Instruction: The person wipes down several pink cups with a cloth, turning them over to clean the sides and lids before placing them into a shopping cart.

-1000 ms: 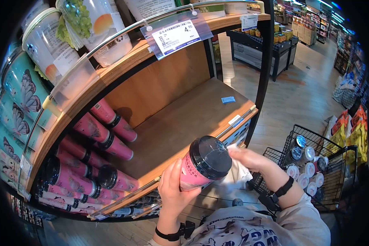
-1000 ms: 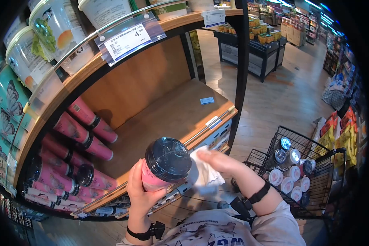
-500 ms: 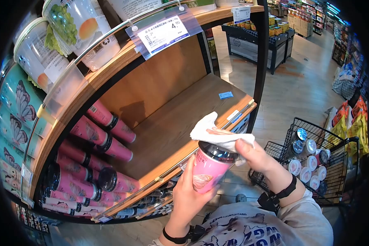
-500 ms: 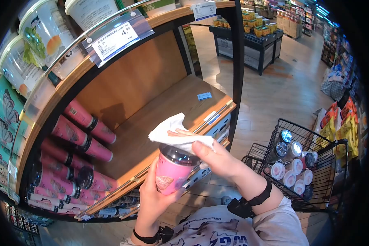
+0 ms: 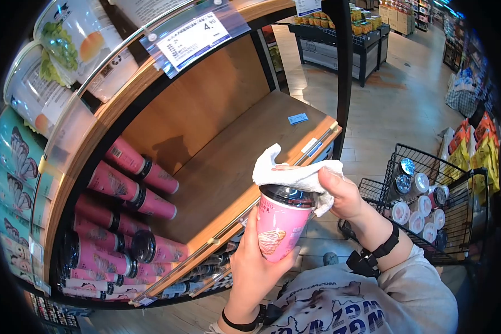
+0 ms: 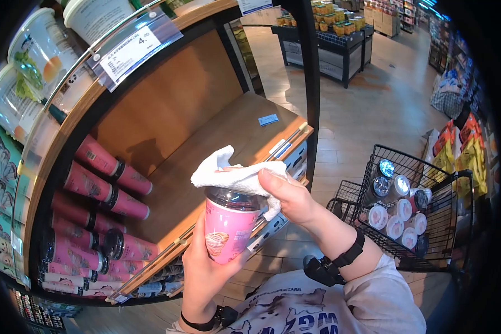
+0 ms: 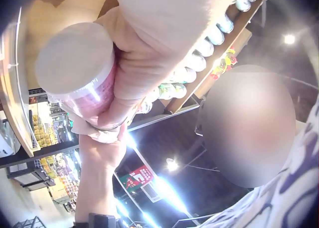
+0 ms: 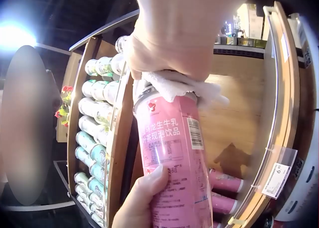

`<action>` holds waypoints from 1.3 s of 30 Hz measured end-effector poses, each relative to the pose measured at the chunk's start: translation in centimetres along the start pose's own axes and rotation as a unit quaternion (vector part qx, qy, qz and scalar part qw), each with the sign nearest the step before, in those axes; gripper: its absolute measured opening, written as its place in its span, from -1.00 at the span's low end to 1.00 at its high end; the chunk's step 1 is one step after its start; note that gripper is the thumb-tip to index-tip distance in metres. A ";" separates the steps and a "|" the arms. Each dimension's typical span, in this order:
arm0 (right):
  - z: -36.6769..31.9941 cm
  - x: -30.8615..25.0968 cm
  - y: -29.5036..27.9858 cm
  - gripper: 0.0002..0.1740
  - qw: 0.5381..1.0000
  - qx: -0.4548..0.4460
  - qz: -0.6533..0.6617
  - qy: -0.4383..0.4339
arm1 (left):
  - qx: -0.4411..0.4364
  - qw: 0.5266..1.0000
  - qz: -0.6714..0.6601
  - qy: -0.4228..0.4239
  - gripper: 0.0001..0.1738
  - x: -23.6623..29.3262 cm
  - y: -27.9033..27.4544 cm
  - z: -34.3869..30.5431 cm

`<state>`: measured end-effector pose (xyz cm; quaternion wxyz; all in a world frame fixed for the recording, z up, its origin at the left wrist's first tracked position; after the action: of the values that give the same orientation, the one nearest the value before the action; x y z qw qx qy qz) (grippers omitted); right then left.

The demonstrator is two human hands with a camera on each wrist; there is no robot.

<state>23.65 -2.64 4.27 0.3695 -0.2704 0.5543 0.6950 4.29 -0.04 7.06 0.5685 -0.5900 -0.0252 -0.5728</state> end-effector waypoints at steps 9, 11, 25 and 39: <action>-0.3 -0.9 0.8 -0.39 1.000 -0.017 -0.016 -0.010 | -0.015 0.996 -0.087 -0.004 0.02 -0.7 0.3 0.2; -0.4 -0.7 0.3 -0.39 1.000 -0.018 -0.006 -0.013 | -0.028 0.993 -0.116 -0.025 0.01 -1.0 0.4 0.2; -0.5 0.0 -1.8 -0.21 0.997 -0.001 0.072 -0.027 | -0.082 0.960 -0.265 -0.045 -0.02 -1.7 0.6 0.6; -0.7 -2.0 -4.2 -0.36 0.952 0.224 0.123 -0.166 | -0.023 0.868 -0.481 -0.119 -0.25 -4.8 1.2 0.8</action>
<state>28.19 -3.32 3.27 0.4194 0.0088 0.6556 0.6279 3.99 3.03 3.17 0.2011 -0.5811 -0.3600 -0.7016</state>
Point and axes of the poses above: each hand's wrist, its own z-axis towards the middle knuckle, its own y-axis out of the palm, x = y × z, the point moved 3 cm from there along z, towards the middle knuckle, and after that the axes turned 5 degrees about y, right-handed, at the moved point
